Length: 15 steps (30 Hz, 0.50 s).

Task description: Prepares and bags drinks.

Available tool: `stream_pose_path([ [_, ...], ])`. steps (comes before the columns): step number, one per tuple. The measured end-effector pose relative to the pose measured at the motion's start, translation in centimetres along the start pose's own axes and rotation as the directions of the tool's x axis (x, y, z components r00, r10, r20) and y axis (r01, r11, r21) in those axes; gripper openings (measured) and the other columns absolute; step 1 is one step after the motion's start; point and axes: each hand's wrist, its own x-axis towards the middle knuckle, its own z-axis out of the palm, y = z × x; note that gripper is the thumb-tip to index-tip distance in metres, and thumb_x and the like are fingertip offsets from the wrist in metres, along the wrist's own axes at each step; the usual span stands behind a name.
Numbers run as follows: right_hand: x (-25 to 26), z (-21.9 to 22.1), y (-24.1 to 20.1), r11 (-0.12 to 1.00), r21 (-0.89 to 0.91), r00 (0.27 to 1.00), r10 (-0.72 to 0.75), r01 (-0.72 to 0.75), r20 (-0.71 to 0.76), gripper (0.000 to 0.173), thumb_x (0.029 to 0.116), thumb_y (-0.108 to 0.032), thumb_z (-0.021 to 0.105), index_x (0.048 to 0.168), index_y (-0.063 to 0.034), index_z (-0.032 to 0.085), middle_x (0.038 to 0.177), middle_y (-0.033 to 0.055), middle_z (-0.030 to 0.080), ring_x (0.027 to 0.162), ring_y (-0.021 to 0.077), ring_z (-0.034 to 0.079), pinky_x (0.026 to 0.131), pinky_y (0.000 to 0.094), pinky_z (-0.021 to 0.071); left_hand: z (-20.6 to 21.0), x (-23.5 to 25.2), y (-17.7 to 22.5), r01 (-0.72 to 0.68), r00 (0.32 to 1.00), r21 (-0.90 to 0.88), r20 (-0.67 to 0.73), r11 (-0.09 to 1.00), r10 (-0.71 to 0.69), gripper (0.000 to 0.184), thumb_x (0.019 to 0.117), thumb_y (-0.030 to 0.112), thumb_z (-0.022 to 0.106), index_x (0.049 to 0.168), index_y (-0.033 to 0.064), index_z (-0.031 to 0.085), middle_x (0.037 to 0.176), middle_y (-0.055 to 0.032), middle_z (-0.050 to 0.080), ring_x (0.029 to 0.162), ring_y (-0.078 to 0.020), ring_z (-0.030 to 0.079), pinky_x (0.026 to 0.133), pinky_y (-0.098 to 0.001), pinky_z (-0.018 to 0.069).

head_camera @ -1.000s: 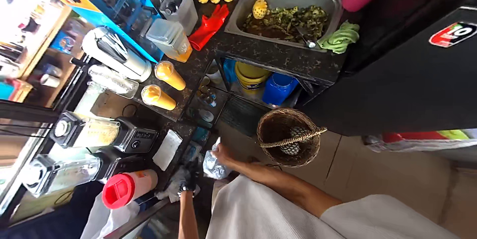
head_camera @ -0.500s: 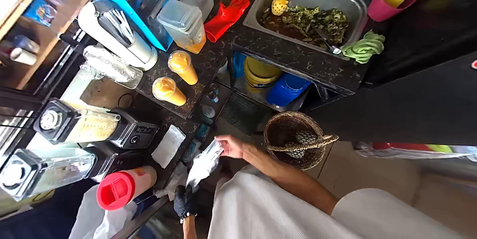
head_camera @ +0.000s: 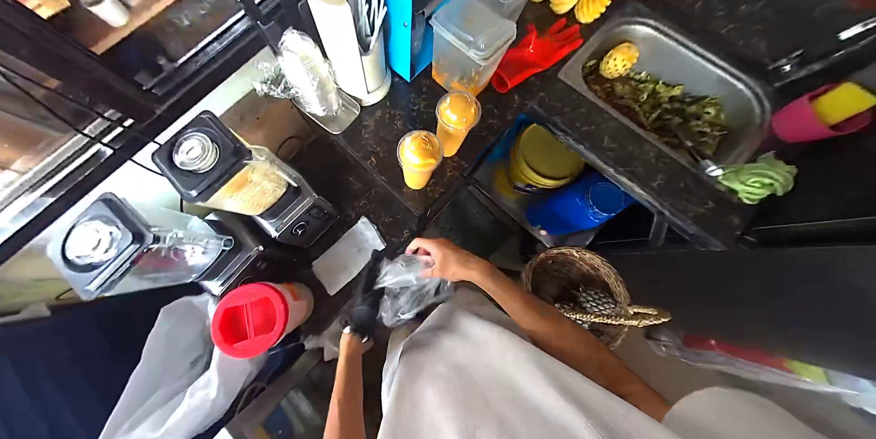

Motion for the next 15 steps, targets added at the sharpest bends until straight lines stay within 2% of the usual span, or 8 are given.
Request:
stream_pose_path([
  [3,0.8,-0.6,3.7,0.957,-0.069,0.928,0.252,-0.281,-0.275,0.04,0.1012,-0.021,0.06,0.134,0.0017,0.059,0.124,0.0226,0.067,0.12,0.0357,0.062,0.107,0.0524,0.0468,0.3,-0.7,0.7,0.07,0.983,-0.414,0.184,0.907,0.008,0.026,0.1019,0.02,0.052,0.104,0.0147,0.077,0.094,0.0043,0.076,0.079,-0.0024,0.069,0.073,-0.0226,0.0579],
  [5,-0.1,0.3,4.5,0.878,0.326,0.887,0.422,-0.35,-0.186,0.04,0.1053,-0.018,0.051,0.141,-0.0015,0.052,0.116,0.0172,0.068,0.103,0.0239,0.067,0.092,0.0423,0.0556,-0.3,-0.1,0.1,0.095,0.976,-0.201,0.21,0.975,-0.052,0.027,0.0976,0.009,0.05,0.098,0.0109,0.077,0.093,-0.0006,0.076,0.082,-0.0066,0.069,0.079,-0.0274,0.0579],
  [7,-1.6,1.5,3.7,0.677,0.641,0.883,0.47,-0.361,0.001,0.044,0.1041,-0.016,0.049,0.147,-0.0118,0.044,0.096,0.0101,0.06,0.076,0.0193,0.061,0.068,0.0394,0.0559,-1.2,1.9,-0.5,0.184,0.966,0.304,0.119,0.935,-0.228,0.023,0.0988,0.009,0.061,0.119,0.0033,0.07,0.114,-0.0129,0.072,0.102,-0.0204,0.067,0.094,-0.0409,0.0544],
  [9,-2.9,1.5,2.6,0.587,0.744,0.92,0.381,-0.319,0.094,0.054,0.1013,-0.015,0.056,0.153,-0.0225,0.041,0.113,0.0099,0.063,0.082,0.017,0.062,0.07,0.0367,0.0541,-0.9,4.7,0.5,0.312,0.931,0.653,-0.063,0.69,-0.361,0.043,0.0896,0.03,0.077,0.127,0.0098,0.069,0.125,-0.015,0.068,0.117,-0.0308,0.065,0.102,-0.0543,0.0512],
  [10,-3.3,1.5,2.5,0.618,0.741,0.948,0.311,-0.26,0.073,0.05,0.1002,-0.011,0.058,0.148,-0.0165,0.047,0.121,0.0107,0.066,0.093,0.0161,0.066,0.079,0.0355,0.0568,-0.5,5.1,1.7,0.363,0.91,0.706,-0.128,0.609,-0.393,0.047,0.0875,0.031,0.079,0.128,0.0099,0.069,0.127,-0.018,0.068,0.12,-0.0359,0.063,0.103,-0.0588,0.049],
  [12,-3.4,1.4,2.3,0.861,0.465,0.963,0.261,-0.205,-0.06,0.025,0.0981,-0.009,0.064,0.122,-0.0034,0.069,0.116,0.0096,0.071,0.102,0.0127,0.065,0.091,0.0314,0.0531,0.5,3.3,3.3,0.385,0.897,0.75,-0.169,0.538,-0.407,0.043,0.0914,0.02,0.075,0.129,0.0022,0.065,0.127,-0.0263,0.065,0.121,-0.0436,0.061,0.102,-0.0615,0.048],
  [13,-3.2,1.1,2.1,0.947,0.169,0.949,0.294,-0.273,-0.113,0.022,0.096,-0.014,0.068,0.115,-0.0069,0.076,0.117,0.0125,0.072,0.107,0.0194,0.067,0.097,0.0385,0.0525,0.9,1.7,4.0,0.391,0.885,0.773,-0.167,0.5,-0.435,0.041,0.0959,0.015,0.069,0.131,-0.0042,0.061,0.13,-0.03,0.062,0.125,-0.0451,0.058,0.105,-0.0599,0.0448],
  [15,-2.0,0.6,1.1,0.825,-0.262,0.865,0.466,-0.5,-0.184,0.045,0.0876,-0.024,0.077,0.131,-0.0158,0.07,0.135,0.0269,0.058,0.113,0.0433,0.063,0.094,0.0609,0.0507,1.8,0.2,5.9,0.374,0.854,0.831,-0.136,0.411,-0.503,0.036,0.1016,0.011,0.058,0.131,-0.0101,0.06,0.132,-0.0321,0.061,0.128,-0.0451,0.057,0.108,-0.0574,0.0424],
])
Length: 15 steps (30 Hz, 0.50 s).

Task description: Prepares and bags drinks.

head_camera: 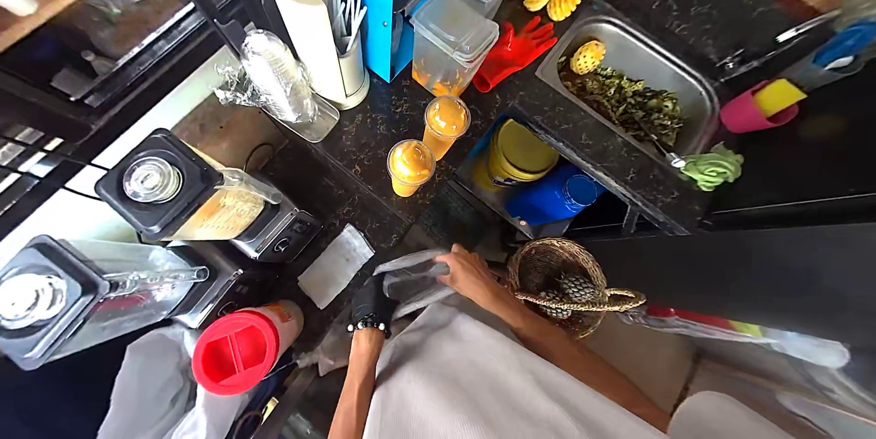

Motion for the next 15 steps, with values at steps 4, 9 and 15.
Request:
stream_pose_path([
  [4,1.5,-1.5,-1.7,0.952,-0.238,0.979,0.202,-0.192,0.015,0.072,0.0836,-0.012,0.076,0.15,-0.0228,0.051,0.144,0.0332,0.048,0.11,0.0529,0.061,0.084,0.0669,0.0511,-0.1,-1.7,2.1,-0.099,0.995,0.033,0.003,0.995,0.099,0.029,0.1013,0.005,0.052,0.121,-0.0126,0.065,0.124,-0.0324,0.065,0.122,-0.0447,0.061,0.105,-0.0572,0.0437],
  [9,3.3,-2.8,1.0,0.987,-0.16,0.994,0.031,-0.014,0.107,0.055,0.0849,-0.021,0.08,0.138,-0.0209,0.065,0.144,0.0322,0.05,0.12,0.0532,0.056,0.094,0.072,0.0445,-1.2,-0.5,3.1,0.006,1.0,0.085,-0.031,0.996,-0.003,0.031,0.1033,0.008,0.051,0.125,-0.0102,0.064,0.128,-0.0306,0.064,0.127,-0.0427,0.059,0.107,-0.0565,0.0432],
  [15,5.3,-6.2,3.4,0.798,0.518,0.943,-0.189,0.31,-0.273,0.036,0.0921,-0.033,0.075,0.117,-0.0065,0.074,0.123,0.0116,0.072,0.115,0.0204,0.068,0.099,0.0382,0.0567,-1.6,2.2,4.4,0.22,0.967,0.129,-0.156,0.967,-0.199,0.048,0.0956,0.004,0.061,0.143,0.0076,0.055,0.15,-0.0254,0.049,0.109,-0.045,0.067,0.087,-0.0591,0.0561],
])
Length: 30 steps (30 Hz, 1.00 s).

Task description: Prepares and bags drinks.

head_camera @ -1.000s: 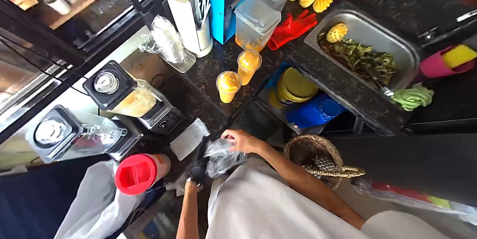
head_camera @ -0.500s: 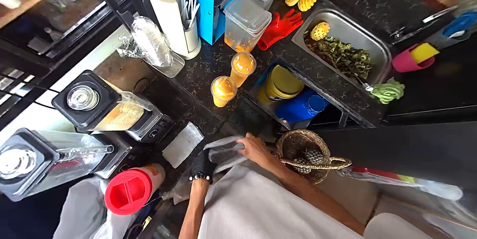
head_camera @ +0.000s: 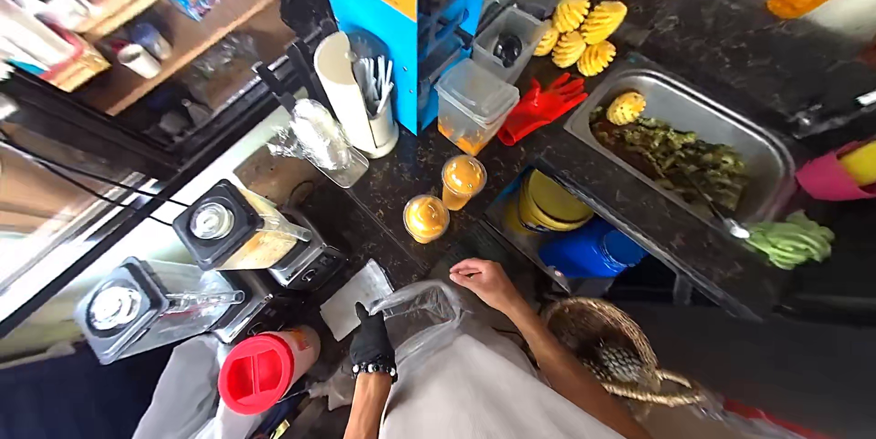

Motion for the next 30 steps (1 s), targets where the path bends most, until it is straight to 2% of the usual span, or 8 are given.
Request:
stream_pose_path([
  [3,5.0,2.1,1.0,0.983,0.072,0.969,-0.151,0.168,-0.196,0.094,0.0742,-0.04,0.088,0.149,-0.0011,0.046,0.147,0.0186,0.054,0.133,0.0268,0.055,0.106,0.042,0.0504,-1.8,3.1,0.4,0.098,0.995,0.084,-0.016,0.992,-0.097,0.056,0.0985,0.004,0.05,0.147,0.0318,0.055,0.162,-0.0074,0.041,0.099,-0.0425,0.071,0.079,-0.0589,0.0581],
  [5,8.0,3.4,1.1,0.944,0.139,0.937,-0.264,0.3,-0.229,0.117,0.0646,-0.043,0.093,0.154,0.0048,0.035,0.155,0.0233,0.044,0.143,0.0268,0.045,0.116,0.0381,0.042,-2.9,3.3,-0.3,0.042,0.999,0.092,0.019,0.995,-0.044,0.057,0.0996,0.004,0.047,0.145,0.037,0.057,0.164,0.0002,0.038,0.103,-0.0416,0.071,0.082,-0.0609,0.0568],
  [9,10.9,3.5,0.3,0.865,0.214,0.874,-0.386,0.454,-0.294,0.112,0.0642,-0.033,0.095,0.15,0.0098,0.038,0.148,0.0248,0.051,0.137,0.0229,0.051,0.115,0.0326,0.0438,-5.1,2.4,-0.6,-0.138,0.99,0.109,-0.001,0.984,0.139,0.059,0.0953,0.0,0.05,0.138,0.0388,0.064,0.165,0.0064,0.036,0.106,-0.0397,0.07,0.084,-0.0629,0.0558],
  [13,12.2,2.9,-1.1,0.854,0.196,0.872,-0.445,0.482,-0.202,0.111,0.0627,-0.031,0.095,0.146,0.0139,0.037,0.139,0.0248,0.058,0.128,0.0206,0.06,0.111,0.0321,0.0488,-10.1,-2.1,1.8,-0.22,0.975,-0.046,-0.051,0.975,0.217,0.047,0.0966,-0.002,0.055,0.137,0.0192,0.066,0.144,-0.0159,0.06,0.113,-0.0456,0.065,0.093,-0.0651,0.0502],
  [16,12.6,2.7,-1.1,0.85,0.201,0.87,-0.453,0.488,-0.195,0.104,0.06,-0.028,0.097,0.14,0.0132,0.045,0.13,0.0222,0.064,0.121,0.0181,0.064,0.108,0.0315,0.052,-8.7,-2.3,0.6,-0.238,0.961,-0.165,-0.183,0.957,0.207,0.035,0.097,0.001,0.058,0.13,0.0083,0.068,0.133,-0.0223,0.064,0.119,-0.0455,0.062,0.099,-0.0639,0.0472],
  [19,12.4,1.9,-2.6,0.827,0.194,0.845,-0.485,0.527,-0.227,0.105,0.0589,-0.03,0.096,0.14,0.0139,0.045,0.129,0.0233,0.064,0.119,0.0193,0.065,0.106,0.0325,0.0525,-7.2,-1.3,-1.0,-0.14,0.959,-0.309,-0.28,0.941,0.051,0.032,0.1028,0.004,0.051,0.13,-0.0105,0.06,0.13,-0.0332,0.061,0.128,-0.0468,0.056,0.108,-0.0596,0.0406],
  [26,6.3,-2.7,-11.6,0.821,0.182,0.824,-0.475,0.542,-0.309,0.107,0.0581,-0.025,0.097,0.143,0.0087,0.04,0.127,0.0141,0.064,0.115,0.0118,0.065,0.101,0.0293,0.0557,-11.8,7.1,2.4,-0.161,0.987,-0.251,-0.054,0.954,0.152,0.034,0.1043,0.006,0.049,0.13,-0.0145,0.056,0.135,-0.0349,0.057,0.132,-0.0479,0.052,0.11,-0.0596,0.0384],
  [30,5.3,-1.7,-12.2,0.832,0.145,0.798,-0.442,0.535,-0.409,0.106,0.0584,-0.029,0.097,0.138,0.0122,0.041,0.123,0.0144,0.065,0.113,0.0101,0.066,0.1,0.0269,0.0561,-13.3,12.0,5.2,-0.296,0.953,-0.151,0.012,0.943,0.301,0.032,0.1062,0.006,0.044,0.123,-0.0176,0.059,0.13,-0.036,0.06,0.129,-0.0488,0.054,0.108,-0.0581,0.0398],
])
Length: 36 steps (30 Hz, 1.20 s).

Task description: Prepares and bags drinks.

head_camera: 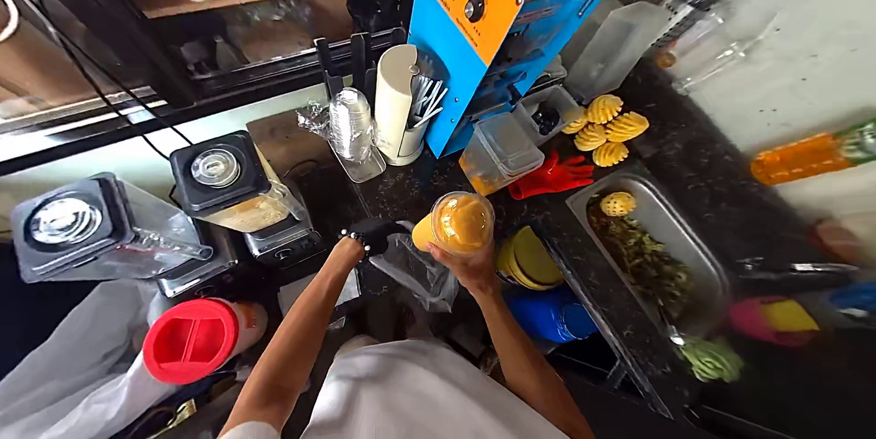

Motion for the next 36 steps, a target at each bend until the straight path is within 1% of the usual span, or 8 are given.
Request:
stream_pose_path([
  [8,-3.8,4.8,9.7,0.983,-0.138,0.975,0.089,-0.119,-0.204,0.11,0.0572,-0.027,0.097,0.14,0.0179,0.039,0.13,0.0256,0.061,0.121,0.0188,0.063,0.106,0.03,0.0521,-1.1,4.5,-0.5,-0.174,0.985,0.054,0.017,0.983,0.174,0.028,0.1043,0.002,0.045,0.113,-0.016,0.064,0.116,-0.0345,0.065,0.115,-0.0496,0.062,0.099,-0.0603,0.0454],
  [13,-4.0,5.2,11.4,0.971,-0.19,0.975,0.106,-0.143,-0.194,0.109,0.0584,-0.027,0.096,0.14,0.0179,0.039,0.131,0.027,0.06,0.122,0.0211,0.063,0.107,0.0315,0.051,-4.1,3.8,1.2,-0.097,0.976,0.106,0.206,0.99,0.074,0.028,0.1061,0.004,0.044,0.118,-0.0141,0.062,0.126,-0.0318,0.063,0.124,-0.0453,0.058,0.104,-0.0564,0.0424],
  [23,-3.5,4.3,11.9,0.973,-0.12,0.98,0.194,-0.198,-0.04,0.122,0.0608,-0.022,0.097,0.153,0.0094,0.024,0.146,0.0257,0.049,0.134,0.0221,0.054,0.114,0.0329,0.0467,-5.1,3.2,2.4,-0.089,0.978,0.112,0.2,0.99,0.065,0.027,0.105,0.001,0.045,0.119,-0.0142,0.061,0.125,-0.0318,0.063,0.123,-0.0456,0.058,0.103,-0.056,0.0426],
  [27,-6.0,1.0,9.5,0.87,-0.479,0.993,0.09,-0.118,-0.08,0.059,0.0827,-0.015,0.08,0.131,0.0108,0.057,0.14,0.0291,0.055,0.131,0.0336,0.057,0.11,0.041,0.051,-2.6,4.9,0.7,-0.143,0.983,0.227,0.144,0.963,0.112,0.024,0.1039,-0.002,0.045,0.11,-0.0153,0.064,0.119,-0.0322,0.065,0.12,-0.0473,0.06,0.101,-0.0574,0.0445],
  [29,-7.1,-0.2,8.2,0.716,-0.642,0.953,0.291,-0.274,-0.082,0.03,0.0924,-0.026,0.07,0.112,-0.0036,0.074,0.141,0.028,0.054,0.133,0.0411,0.052,0.109,0.0518,0.046,-2.6,4.7,0.8,-0.097,0.988,0.227,0.139,0.969,0.066,0.025,0.1045,-0.002,0.044,0.111,-0.0159,0.064,0.12,-0.033,0.064,0.121,-0.048,0.059,0.102,-0.0577,0.0441],
  [31,-7.0,-0.7,8.0,0.617,-0.557,0.74,0.673,-0.556,0.007,0.04,0.0987,-0.035,0.067,0.129,-0.0086,0.07,0.134,0.0183,0.062,0.119,0.0266,0.063,0.099,0.0437,0.0538,-3.3,4.3,1.6,0.002,0.989,0.177,0.144,0.984,-0.028,0.027,0.1054,0.002,0.045,0.113,-0.0154,0.063,0.123,-0.033,0.063,0.123,-0.0473,0.058,0.103,-0.0587,0.0437],
  [33,-6.4,-1.1,7.4,0.61,-0.264,0.608,0.788,-0.747,0.099,0.043,0.1011,-0.017,0.065,0.14,-0.0017,0.056,0.113,0.0197,0.068,0.082,0.0225,0.073,0.072,0.0377,0.0633,-4.3,3.5,3.1,0.089,0.983,0.135,0.148,0.987,-0.109,0.028,0.1058,0.005,0.045,0.113,-0.0151,0.063,0.124,-0.0328,0.063,0.124,-0.046,0.058,0.103,-0.0589,0.0438],
  [36,-4.1,-2.7,2.0,0.737,-0.253,0.759,0.651,-0.627,0.018,0.035,0.1024,-0.011,0.059,0.135,0.0019,0.06,0.106,0.0166,0.072,0.068,0.0189,0.072,0.063,0.0358,0.0643,-6.9,1.3,5.8,0.15,0.982,0.057,0.106,0.987,-0.155,0.029,0.1065,0.006,0.045,0.117,-0.0158,0.061,0.127,-0.0335,0.061,0.126,-0.0458,0.057,0.105,-0.0583,0.0421],
])
